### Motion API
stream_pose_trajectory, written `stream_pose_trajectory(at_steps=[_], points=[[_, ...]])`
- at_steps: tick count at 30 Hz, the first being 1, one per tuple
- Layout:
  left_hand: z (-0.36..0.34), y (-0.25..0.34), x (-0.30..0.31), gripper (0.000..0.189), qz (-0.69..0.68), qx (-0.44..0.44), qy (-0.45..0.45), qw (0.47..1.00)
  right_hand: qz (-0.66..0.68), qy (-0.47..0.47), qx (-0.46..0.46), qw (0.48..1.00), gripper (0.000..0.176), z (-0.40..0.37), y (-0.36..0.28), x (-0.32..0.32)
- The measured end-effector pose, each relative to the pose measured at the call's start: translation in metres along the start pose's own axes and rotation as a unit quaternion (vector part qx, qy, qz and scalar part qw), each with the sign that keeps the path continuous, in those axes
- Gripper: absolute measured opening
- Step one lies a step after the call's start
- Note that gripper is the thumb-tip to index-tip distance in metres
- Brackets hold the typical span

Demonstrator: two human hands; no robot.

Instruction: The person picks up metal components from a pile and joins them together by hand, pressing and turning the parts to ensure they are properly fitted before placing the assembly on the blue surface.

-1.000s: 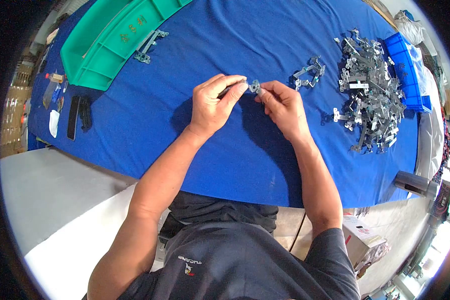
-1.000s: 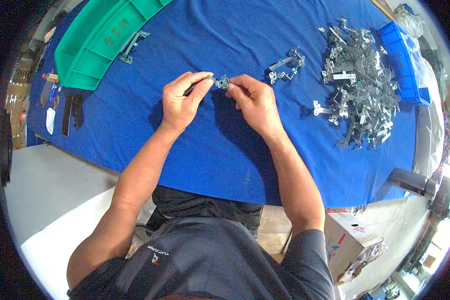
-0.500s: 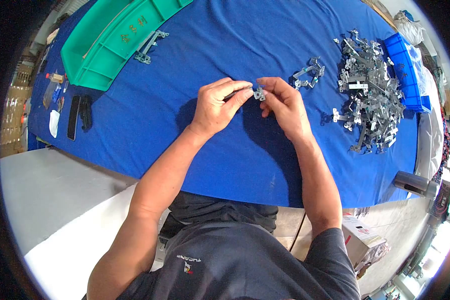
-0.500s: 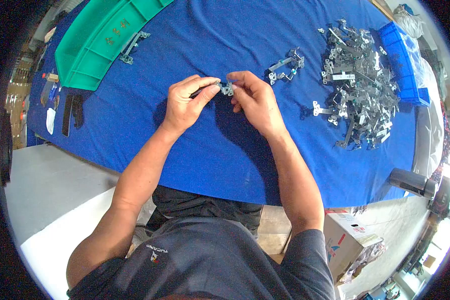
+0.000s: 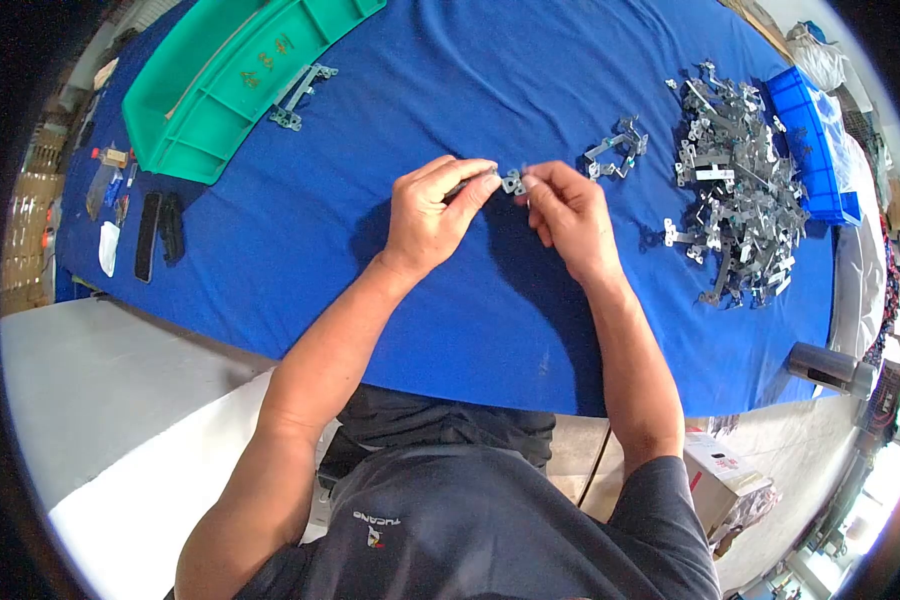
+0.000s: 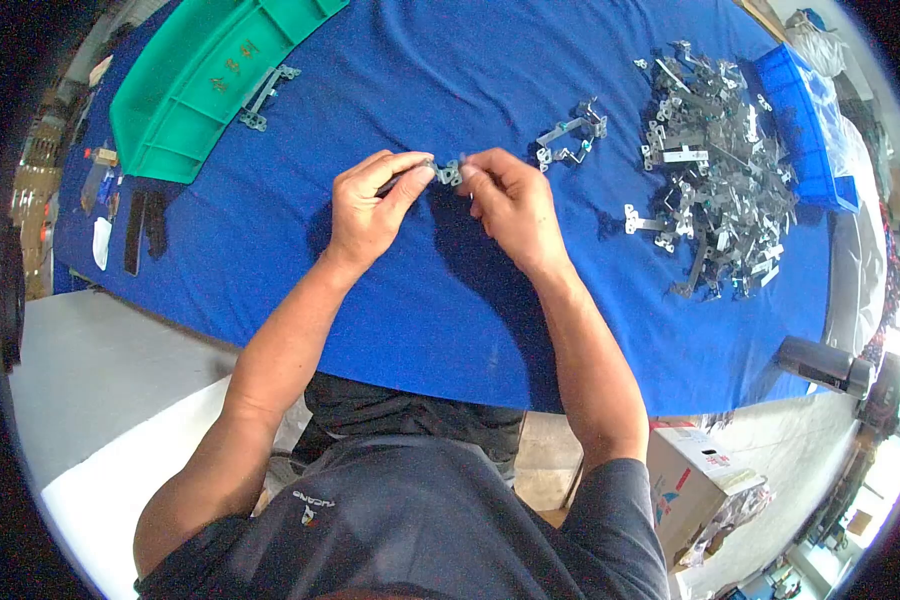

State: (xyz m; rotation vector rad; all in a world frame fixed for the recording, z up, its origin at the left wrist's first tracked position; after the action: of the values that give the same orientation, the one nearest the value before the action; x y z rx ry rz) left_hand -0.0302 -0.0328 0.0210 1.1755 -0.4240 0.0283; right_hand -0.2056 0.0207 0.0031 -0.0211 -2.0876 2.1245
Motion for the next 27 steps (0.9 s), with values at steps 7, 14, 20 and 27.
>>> stream_pose_trajectory(at_steps=[7,14,20,27], points=[[0.001,0.004,0.000,0.016,-0.001,-0.005,-0.023,1.000,-0.057,-0.019,0.024,0.998,0.019,-0.001,-0.002,-0.001],[0.000,0.002,-0.004,0.017,0.005,-0.025,-0.033,0.999,0.106,-0.008,0.023,0.994,0.020,0.003,-0.004,0.002],[-0.002,0.005,-0.006,0.017,0.022,-0.033,-0.076,0.996,0.070,-0.008,0.042,0.997,0.021,0.002,0.004,0.003],[0.001,0.000,0.003,0.015,-0.006,0.013,0.010,1.000,0.006,-0.014,-0.008,1.000,0.020,0.000,0.000,0.000]])
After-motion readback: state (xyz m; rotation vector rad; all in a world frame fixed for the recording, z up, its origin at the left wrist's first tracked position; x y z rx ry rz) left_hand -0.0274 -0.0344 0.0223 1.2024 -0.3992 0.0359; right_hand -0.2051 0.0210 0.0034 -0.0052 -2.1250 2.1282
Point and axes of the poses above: each hand's wrist, its own z-axis towards the middle knuckle, its own x-axis out of the back of the hand, y = z × x, the point moved 4 cm from there along z, towards the middle knuckle, and after that the axes turned 10 degrees about x, right-handed, at the moved point
